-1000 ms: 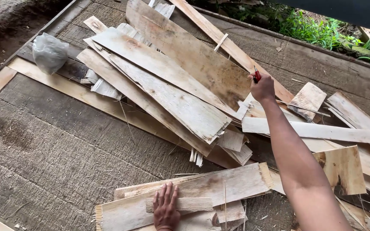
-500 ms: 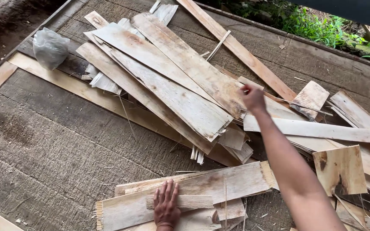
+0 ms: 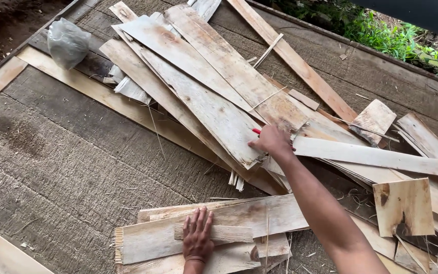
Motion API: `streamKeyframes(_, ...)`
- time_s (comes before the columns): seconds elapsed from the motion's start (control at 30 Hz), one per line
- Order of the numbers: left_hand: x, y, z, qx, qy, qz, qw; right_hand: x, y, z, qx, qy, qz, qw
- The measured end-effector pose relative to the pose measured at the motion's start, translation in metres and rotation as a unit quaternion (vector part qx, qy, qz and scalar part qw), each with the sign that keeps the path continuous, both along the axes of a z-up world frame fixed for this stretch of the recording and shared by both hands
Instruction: The person is selecting thin wood slats from a pile and arranging them side-by-side on a flat surface, using a utility knife to mark or trim them for a better fit.
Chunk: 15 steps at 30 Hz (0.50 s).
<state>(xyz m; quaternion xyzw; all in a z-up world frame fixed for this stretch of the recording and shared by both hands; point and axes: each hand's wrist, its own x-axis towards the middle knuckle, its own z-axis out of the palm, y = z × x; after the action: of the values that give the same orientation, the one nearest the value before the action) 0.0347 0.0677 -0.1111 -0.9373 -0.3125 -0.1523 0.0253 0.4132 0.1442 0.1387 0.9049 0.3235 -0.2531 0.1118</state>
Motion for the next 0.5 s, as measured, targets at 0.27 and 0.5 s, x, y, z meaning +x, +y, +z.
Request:
streamKeyframes(0.27,-0.001,0.001,0.002,0.008,0.003,-0.005,1.0,-0.031,-0.001,0.025,0.041,0.048,-0.037,0.997)
streamKeyframes(0.5,-0.001,-0.001,0.001,0.011,-0.015,-0.006,1.0,-0.004,0.0,-0.01,0.295,0.469,-0.132,0.822)
